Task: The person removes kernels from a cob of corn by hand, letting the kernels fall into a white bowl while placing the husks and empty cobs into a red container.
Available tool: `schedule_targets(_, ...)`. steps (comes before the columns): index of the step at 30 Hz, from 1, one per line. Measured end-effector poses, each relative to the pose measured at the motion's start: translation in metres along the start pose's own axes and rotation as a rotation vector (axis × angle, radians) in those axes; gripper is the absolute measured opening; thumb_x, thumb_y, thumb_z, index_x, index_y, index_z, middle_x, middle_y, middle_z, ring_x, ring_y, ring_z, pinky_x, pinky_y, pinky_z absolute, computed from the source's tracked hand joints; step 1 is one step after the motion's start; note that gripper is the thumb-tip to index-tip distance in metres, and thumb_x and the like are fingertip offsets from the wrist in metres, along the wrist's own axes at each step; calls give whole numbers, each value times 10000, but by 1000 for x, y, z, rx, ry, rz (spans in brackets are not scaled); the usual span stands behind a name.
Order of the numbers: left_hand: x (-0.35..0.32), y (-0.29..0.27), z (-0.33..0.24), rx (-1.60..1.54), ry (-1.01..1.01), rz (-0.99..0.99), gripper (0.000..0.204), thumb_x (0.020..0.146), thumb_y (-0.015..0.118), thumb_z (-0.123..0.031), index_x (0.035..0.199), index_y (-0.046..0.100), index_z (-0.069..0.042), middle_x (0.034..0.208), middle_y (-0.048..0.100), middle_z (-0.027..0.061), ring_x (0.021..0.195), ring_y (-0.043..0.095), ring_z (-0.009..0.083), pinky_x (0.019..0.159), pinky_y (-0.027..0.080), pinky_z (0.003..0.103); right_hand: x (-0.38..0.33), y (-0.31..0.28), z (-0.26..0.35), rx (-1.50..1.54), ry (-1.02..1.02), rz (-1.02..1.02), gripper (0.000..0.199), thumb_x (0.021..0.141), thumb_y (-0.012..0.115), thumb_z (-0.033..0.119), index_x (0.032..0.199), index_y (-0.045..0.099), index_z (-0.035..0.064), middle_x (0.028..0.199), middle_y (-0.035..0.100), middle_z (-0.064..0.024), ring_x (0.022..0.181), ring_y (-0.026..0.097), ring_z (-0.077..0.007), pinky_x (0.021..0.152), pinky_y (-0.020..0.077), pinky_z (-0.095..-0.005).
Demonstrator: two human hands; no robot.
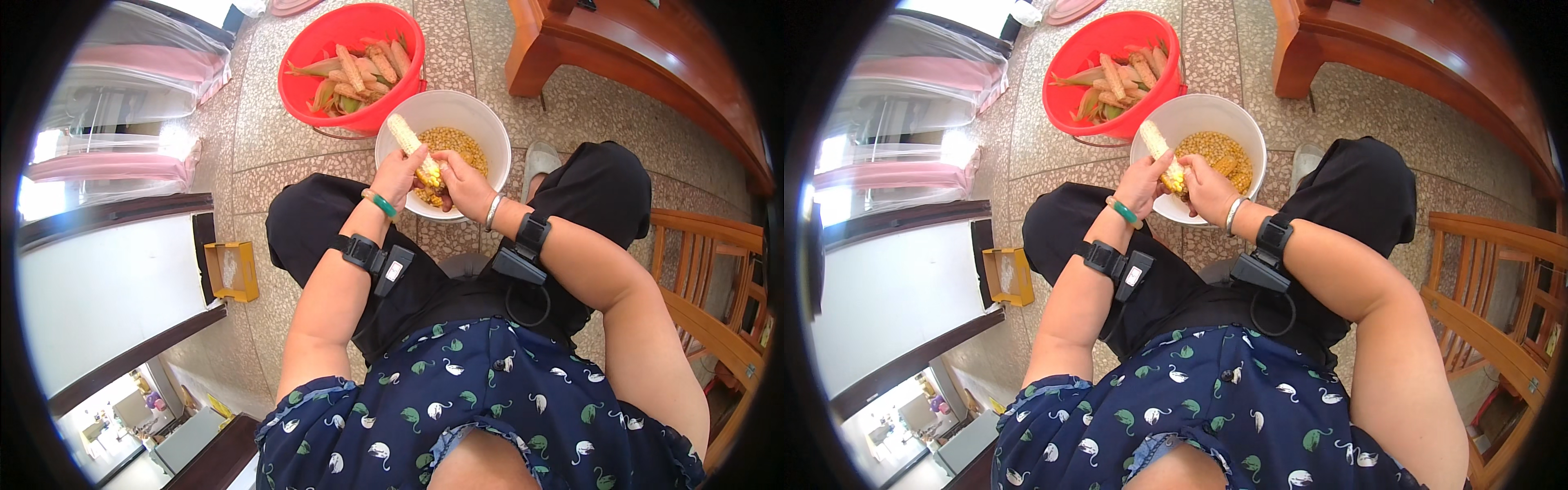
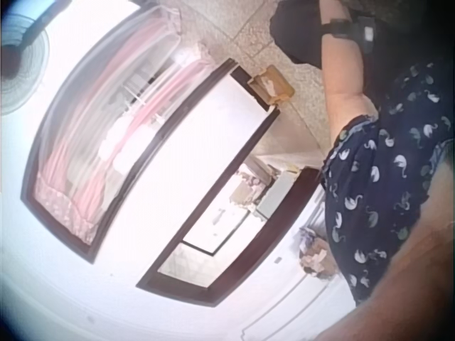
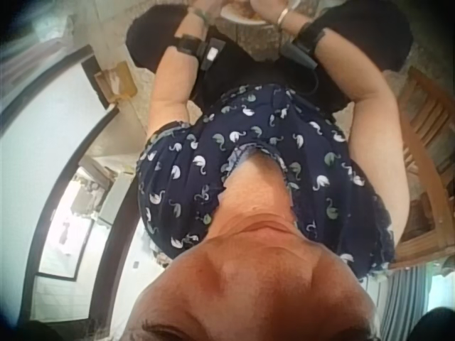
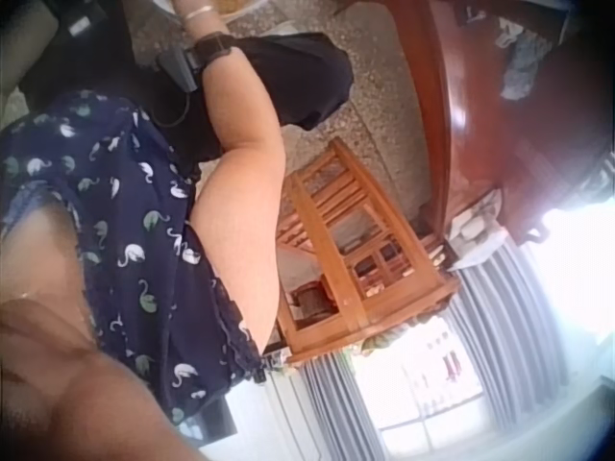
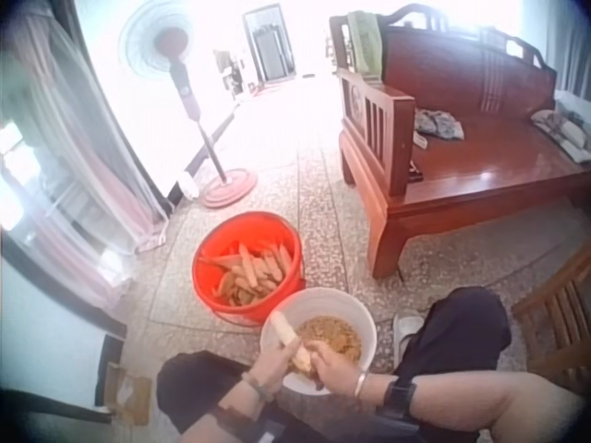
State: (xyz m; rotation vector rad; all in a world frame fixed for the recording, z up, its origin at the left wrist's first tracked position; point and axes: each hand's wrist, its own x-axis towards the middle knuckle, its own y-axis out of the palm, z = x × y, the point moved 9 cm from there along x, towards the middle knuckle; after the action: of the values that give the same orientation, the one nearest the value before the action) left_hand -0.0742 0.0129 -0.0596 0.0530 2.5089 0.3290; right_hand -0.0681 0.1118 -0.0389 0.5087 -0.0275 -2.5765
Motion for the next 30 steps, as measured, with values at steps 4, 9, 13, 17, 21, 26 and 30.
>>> schedule_targets(4, -2, 8, -4, 66, -2, 23, 285, 865, 505, -258, 1007, 489, -11, 876, 566, 50, 722, 569, 109, 601, 474, 234, -2, -9, -2, -76, 97, -72, 252, 906, 303, 151, 1092, 400, 13, 656, 517, -92, 452, 523, -148, 421, 464, -292)
schedule_targets(9, -2, 5, -7, 87, -16, -24, 312, 851, 527, -263, 1027, 484, -9, 877, 564, 46, 732, 571, 108, 597, 475, 236, 7, -12, -13, 159, 233, 18, 299, 893, 291, 157, 1116, 417, 1, 743, 546, -138, 500, 572, -210, 461, 498, -308)
schedule_targets(13, -4, -1, -9, 112, 14, -76, 340, 834, 554, -264, 1048, 482, -10, 896, 566, 43, 735, 564, 102, 590, 462, 223, 9, -22, -20, 79, 318, -26, 361, 878, 322, 235, 1127, 416, -9, 844, 547, -198, 671, 595, -264, 493, 512, -334)
schedule_targets(17, -4, -6, -11, 196, 48, -91, 334, 822, 570, -248, 1056, 493, -21, 908, 572, 38, 736, 555, 86, 555, 436, 207, -7, 4, -17, 140, 497, 256, 395, 848, 397, 259, 1032, 432, -88, 810, 548, -199, 623, 563, -227, 487, 524, -331)
schedule_targets(21, -3, -1, -14, 227, 85, -72, 318, 818, 575, -241, 1042, 508, -25, 842, 576, 22, 670, 536, 66, 498, 397, 185, -9, 9, -17, 180, 453, 327, 307, 830, 423, 225, 847, 494, -73, 699, 533, -133, 530, 542, -174, 461, 511, -295)
schedule_targets(26, -5, 5, -16, 288, 115, -27, 289, 819, 577, -234, 1013, 523, -27, 728, 561, -17, 537, 463, 32, 439, 338, 166, -10, 15, -23, 239, 488, 368, 257, 815, 413, 180, 780, 498, -60, 662, 527, -126, 508, 537, -190, 465, 513, -301)
schedule_targets(30, -3, 5, -15, 334, 172, -48, 281, 823, 572, -228, 1012, 520, -27, 728, 563, -14, 539, 468, 30, 433, 330, 167, -6, 8, -28, 67, 421, 256, 162, 786, 407, 81, 741, 492, -49, 650, 518, -121, 500, 540, -205, 490, 522, -326)
